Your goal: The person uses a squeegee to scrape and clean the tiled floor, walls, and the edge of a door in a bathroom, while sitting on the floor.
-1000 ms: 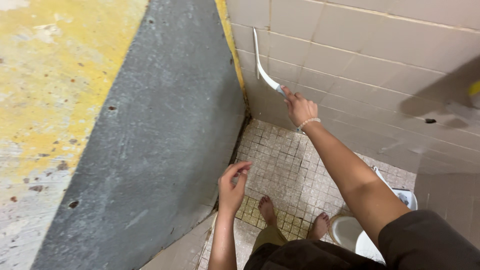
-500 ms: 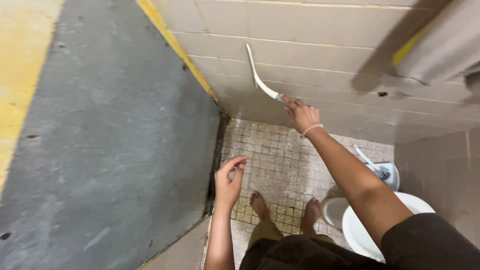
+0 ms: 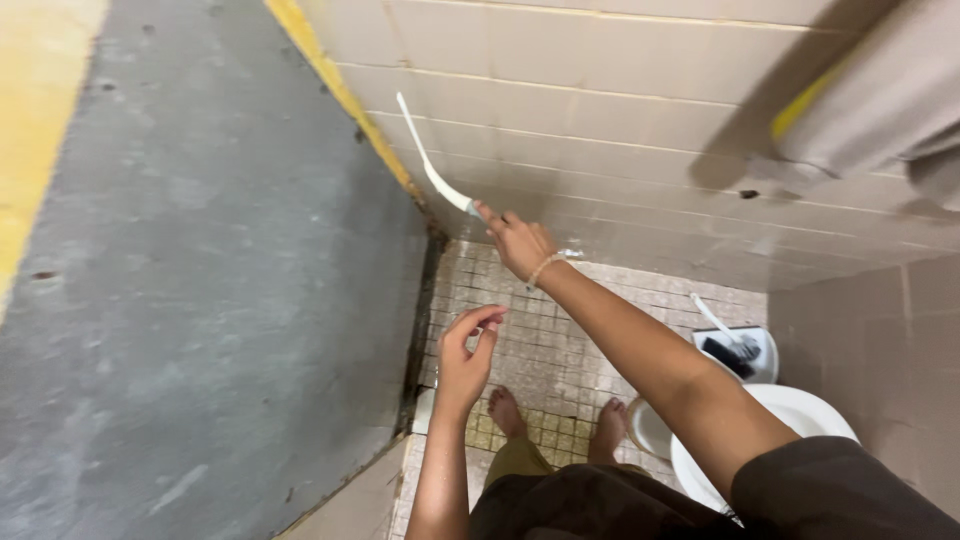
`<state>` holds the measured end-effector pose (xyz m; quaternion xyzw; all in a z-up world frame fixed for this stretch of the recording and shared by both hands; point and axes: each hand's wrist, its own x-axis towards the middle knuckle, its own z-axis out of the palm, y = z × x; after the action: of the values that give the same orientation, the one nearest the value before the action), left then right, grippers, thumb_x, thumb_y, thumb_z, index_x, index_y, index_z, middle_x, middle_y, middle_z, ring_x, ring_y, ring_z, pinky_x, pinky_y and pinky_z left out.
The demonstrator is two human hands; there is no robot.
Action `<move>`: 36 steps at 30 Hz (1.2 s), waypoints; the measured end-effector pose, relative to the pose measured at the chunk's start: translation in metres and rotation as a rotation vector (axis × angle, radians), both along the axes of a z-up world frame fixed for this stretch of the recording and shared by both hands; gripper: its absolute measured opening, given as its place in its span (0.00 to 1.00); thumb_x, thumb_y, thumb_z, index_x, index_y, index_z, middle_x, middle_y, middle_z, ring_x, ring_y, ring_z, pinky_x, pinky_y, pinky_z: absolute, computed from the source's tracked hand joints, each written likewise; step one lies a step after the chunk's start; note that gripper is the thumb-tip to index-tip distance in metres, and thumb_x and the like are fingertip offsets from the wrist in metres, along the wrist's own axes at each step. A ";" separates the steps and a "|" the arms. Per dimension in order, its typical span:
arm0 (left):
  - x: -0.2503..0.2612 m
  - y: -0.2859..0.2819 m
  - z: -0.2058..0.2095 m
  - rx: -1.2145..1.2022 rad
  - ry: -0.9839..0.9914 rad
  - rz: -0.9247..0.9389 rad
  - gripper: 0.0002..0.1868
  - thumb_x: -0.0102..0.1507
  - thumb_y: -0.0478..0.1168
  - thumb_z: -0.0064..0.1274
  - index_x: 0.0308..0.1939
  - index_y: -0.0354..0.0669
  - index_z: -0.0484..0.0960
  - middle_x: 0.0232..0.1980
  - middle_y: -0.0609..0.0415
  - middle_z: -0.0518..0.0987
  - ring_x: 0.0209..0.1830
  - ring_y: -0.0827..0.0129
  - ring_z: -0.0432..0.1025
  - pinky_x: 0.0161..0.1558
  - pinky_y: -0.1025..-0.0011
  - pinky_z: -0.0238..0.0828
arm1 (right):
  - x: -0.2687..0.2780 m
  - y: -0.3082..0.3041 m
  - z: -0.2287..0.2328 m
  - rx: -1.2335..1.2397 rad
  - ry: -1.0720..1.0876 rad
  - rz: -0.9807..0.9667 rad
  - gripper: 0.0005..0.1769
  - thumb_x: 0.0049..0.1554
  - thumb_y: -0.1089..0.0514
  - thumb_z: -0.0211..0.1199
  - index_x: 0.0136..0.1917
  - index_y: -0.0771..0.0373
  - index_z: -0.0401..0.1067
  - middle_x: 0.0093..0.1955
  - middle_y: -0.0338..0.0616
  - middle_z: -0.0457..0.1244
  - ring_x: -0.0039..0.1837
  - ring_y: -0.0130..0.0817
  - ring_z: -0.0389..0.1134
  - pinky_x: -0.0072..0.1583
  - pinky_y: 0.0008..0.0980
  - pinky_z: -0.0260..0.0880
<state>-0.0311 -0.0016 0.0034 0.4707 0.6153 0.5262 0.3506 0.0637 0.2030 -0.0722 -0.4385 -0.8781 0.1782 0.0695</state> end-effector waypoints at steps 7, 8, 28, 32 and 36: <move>-0.062 -0.026 -0.006 -0.022 0.022 0.116 0.13 0.64 0.31 0.50 0.50 0.42 0.86 0.45 0.52 0.85 0.45 0.68 0.79 0.47 0.72 0.71 | -0.082 0.012 -0.016 -0.022 0.087 -0.041 0.31 0.68 0.52 0.46 0.82 0.44 0.48 0.56 0.61 0.65 0.44 0.65 0.71 0.48 0.58 0.72; -0.069 -0.029 -0.007 -0.020 0.019 0.128 0.13 0.64 0.31 0.50 0.50 0.42 0.86 0.45 0.52 0.85 0.45 0.68 0.79 0.47 0.73 0.72 | -0.089 0.014 -0.018 -0.024 0.091 -0.033 0.31 0.68 0.52 0.46 0.82 0.44 0.48 0.56 0.61 0.65 0.44 0.65 0.71 0.48 0.58 0.72; -0.103 -0.033 -0.005 -0.018 0.038 0.156 0.13 0.63 0.30 0.50 0.49 0.40 0.86 0.44 0.51 0.85 0.45 0.68 0.79 0.48 0.73 0.73 | -0.116 0.025 -0.021 0.004 0.010 -0.126 0.31 0.68 0.53 0.47 0.82 0.39 0.49 0.55 0.59 0.67 0.45 0.62 0.73 0.48 0.58 0.73; -0.099 -0.034 -0.002 0.008 0.041 0.154 0.13 0.64 0.29 0.50 0.50 0.40 0.85 0.45 0.50 0.85 0.46 0.67 0.80 0.49 0.73 0.74 | -0.100 0.021 -0.025 0.048 0.056 -0.149 0.32 0.66 0.51 0.51 0.81 0.37 0.52 0.52 0.58 0.68 0.44 0.62 0.72 0.48 0.58 0.73; -0.094 -0.036 0.002 0.002 0.043 0.164 0.13 0.63 0.29 0.50 0.50 0.40 0.86 0.45 0.50 0.85 0.46 0.67 0.80 0.50 0.73 0.74 | -0.080 0.019 -0.037 0.048 0.069 -0.207 0.31 0.65 0.50 0.53 0.80 0.36 0.54 0.52 0.55 0.68 0.44 0.61 0.72 0.47 0.58 0.73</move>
<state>-0.1247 -0.0378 0.0053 0.4302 0.6586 0.5434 0.2929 -0.0160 0.2216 -0.1093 -0.5188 -0.8292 0.1638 0.1282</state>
